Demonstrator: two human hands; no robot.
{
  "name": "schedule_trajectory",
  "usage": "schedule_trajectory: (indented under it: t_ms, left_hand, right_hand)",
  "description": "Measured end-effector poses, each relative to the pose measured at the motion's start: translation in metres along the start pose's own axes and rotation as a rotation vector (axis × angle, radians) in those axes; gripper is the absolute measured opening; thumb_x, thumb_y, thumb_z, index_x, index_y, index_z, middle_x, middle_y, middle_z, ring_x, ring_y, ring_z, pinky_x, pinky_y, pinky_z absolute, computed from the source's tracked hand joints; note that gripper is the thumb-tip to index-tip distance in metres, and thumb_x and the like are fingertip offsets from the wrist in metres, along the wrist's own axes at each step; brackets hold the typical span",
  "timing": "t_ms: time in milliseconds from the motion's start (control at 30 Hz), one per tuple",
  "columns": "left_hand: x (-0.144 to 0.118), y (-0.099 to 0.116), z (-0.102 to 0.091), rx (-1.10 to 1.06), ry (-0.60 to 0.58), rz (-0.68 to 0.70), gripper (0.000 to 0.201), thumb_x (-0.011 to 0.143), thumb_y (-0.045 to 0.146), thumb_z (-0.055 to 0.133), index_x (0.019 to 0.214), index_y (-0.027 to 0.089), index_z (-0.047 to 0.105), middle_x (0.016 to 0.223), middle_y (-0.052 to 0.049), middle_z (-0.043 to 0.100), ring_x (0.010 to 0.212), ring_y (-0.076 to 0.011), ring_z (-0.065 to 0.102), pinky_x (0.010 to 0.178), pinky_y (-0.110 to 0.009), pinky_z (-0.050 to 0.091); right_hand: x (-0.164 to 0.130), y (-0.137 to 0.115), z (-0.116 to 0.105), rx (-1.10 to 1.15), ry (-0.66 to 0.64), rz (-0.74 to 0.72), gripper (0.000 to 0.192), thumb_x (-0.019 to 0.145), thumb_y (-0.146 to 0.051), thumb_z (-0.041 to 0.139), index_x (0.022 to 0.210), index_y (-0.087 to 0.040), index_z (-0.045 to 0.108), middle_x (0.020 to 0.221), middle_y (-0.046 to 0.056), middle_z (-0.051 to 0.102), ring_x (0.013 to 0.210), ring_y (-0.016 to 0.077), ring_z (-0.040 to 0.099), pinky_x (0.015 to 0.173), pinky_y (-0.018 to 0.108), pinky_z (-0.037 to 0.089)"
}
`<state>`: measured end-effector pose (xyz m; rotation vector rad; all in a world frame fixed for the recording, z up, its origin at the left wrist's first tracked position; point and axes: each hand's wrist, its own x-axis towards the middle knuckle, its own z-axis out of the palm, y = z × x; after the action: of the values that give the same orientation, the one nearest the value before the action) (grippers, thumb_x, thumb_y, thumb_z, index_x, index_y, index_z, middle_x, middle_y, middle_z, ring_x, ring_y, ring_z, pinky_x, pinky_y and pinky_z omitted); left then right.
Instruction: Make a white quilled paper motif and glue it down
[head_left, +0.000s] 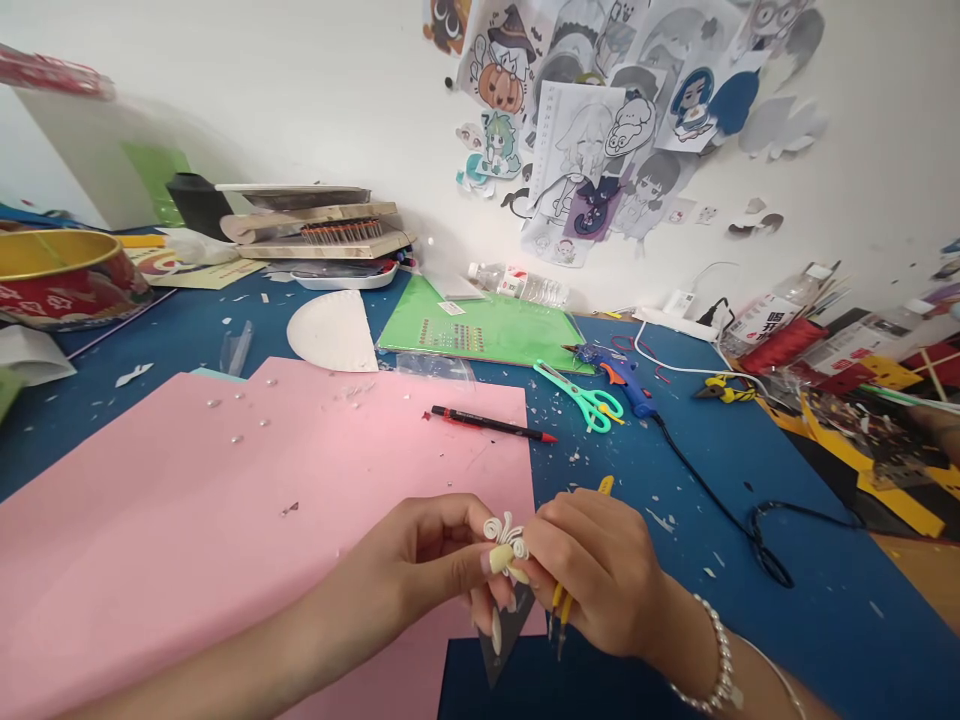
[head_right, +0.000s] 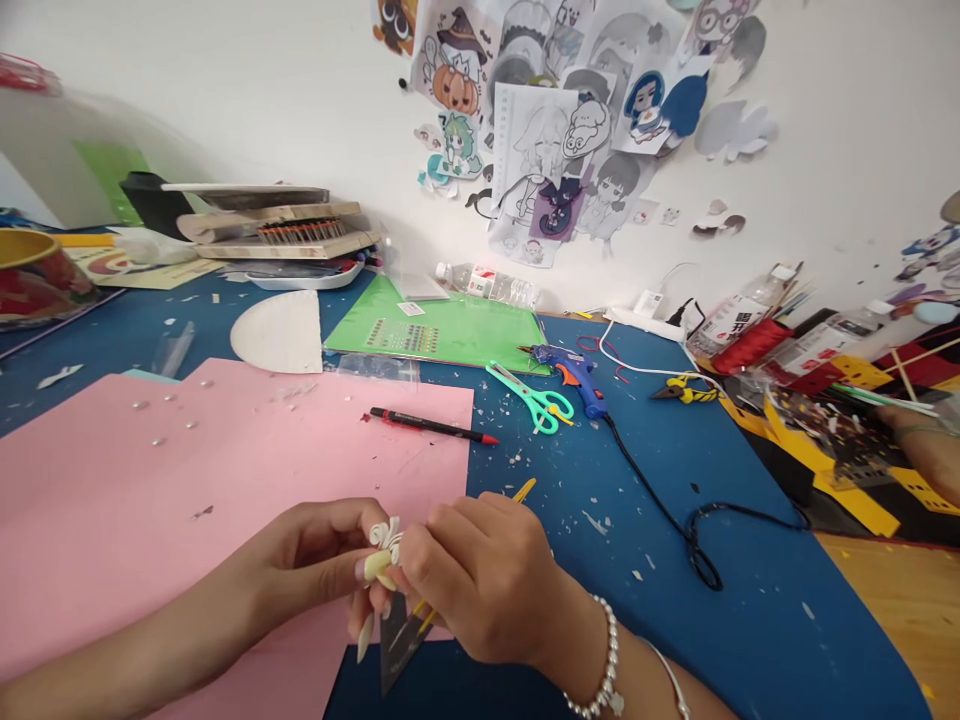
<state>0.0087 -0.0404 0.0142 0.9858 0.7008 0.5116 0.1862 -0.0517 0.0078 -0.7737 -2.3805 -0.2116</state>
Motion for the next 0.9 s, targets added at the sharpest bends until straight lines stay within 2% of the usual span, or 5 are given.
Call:
schedule_trajectory:
  t_ms: [233, 367, 500, 633, 900]
  left_hand:
    - [-0.0001, -0.0002, 0.0004, 0.0, 0.004, 0.037, 0.011, 0.075, 0.022, 0.056, 0.07, 0.013, 0.055, 0.063, 0.001, 0.061, 0.055, -0.0104, 0.057, 0.057, -0.022, 0.045]
    - [-0.001, 0.0021, -0.0008, 0.065, 0.09, 0.071, 0.009, 0.075, 0.022, 0.056, 0.07, 0.014, 0.055, 0.063, 0.003, 0.059, 0.056, -0.0088, 0.055, 0.058, -0.019, 0.043]
    - [-0.0025, 0.0044, -0.0005, 0.266, 0.187, 0.126, 0.01, 0.076, 0.024, 0.054, 0.071, 0.016, 0.054, 0.063, 0.002, 0.057, 0.061, -0.0117, 0.055, 0.06, -0.022, 0.042]
    - [-0.0021, 0.0056, 0.0029, 0.473, 0.221, 0.14, 0.012, 0.076, 0.026, 0.051, 0.07, 0.016, 0.054, 0.061, 0.001, 0.058, 0.061, -0.0138, 0.054, 0.06, -0.024, 0.041]
    - [-0.0019, 0.0092, 0.0056, 0.562, 0.204, 0.142, 0.016, 0.077, 0.029, 0.049, 0.07, 0.016, 0.056, 0.061, 0.0, 0.059, 0.061, -0.0145, 0.054, 0.059, -0.023, 0.041]
  right_hand:
    - [0.0016, -0.0023, 0.0021, 0.122, 0.019, 0.079, 0.009, 0.082, -0.019, 0.037, 0.082, -0.016, 0.045, 0.056, 0.0, 0.05, 0.048, 0.0115, 0.04, 0.045, 0.025, 0.027]
    - [0.004, -0.0022, -0.0022, 0.406, -0.077, 0.318, 0.01, 0.083, -0.021, 0.04, 0.082, -0.016, 0.048, 0.06, -0.002, 0.05, 0.05, 0.0082, 0.042, 0.048, 0.02, 0.03]
    - [0.007, -0.0022, -0.0064, 0.63, -0.216, 0.515, 0.015, 0.083, -0.027, 0.041, 0.078, -0.016, 0.049, 0.061, -0.004, 0.047, 0.05, 0.0059, 0.04, 0.049, 0.017, 0.03]
    - [0.008, -0.0037, -0.0067, 0.647, -0.247, 0.572, 0.015, 0.083, -0.026, 0.041, 0.072, -0.016, 0.046, 0.058, -0.005, 0.041, 0.05, 0.0055, 0.037, 0.048, 0.017, 0.028]
    - [0.0083, -0.0087, -0.0025, 0.709, -0.193, 0.63, 0.02, 0.086, -0.024, 0.035, 0.073, -0.016, 0.048, 0.063, -0.002, 0.048, 0.054, 0.0073, 0.042, 0.053, 0.02, 0.031]
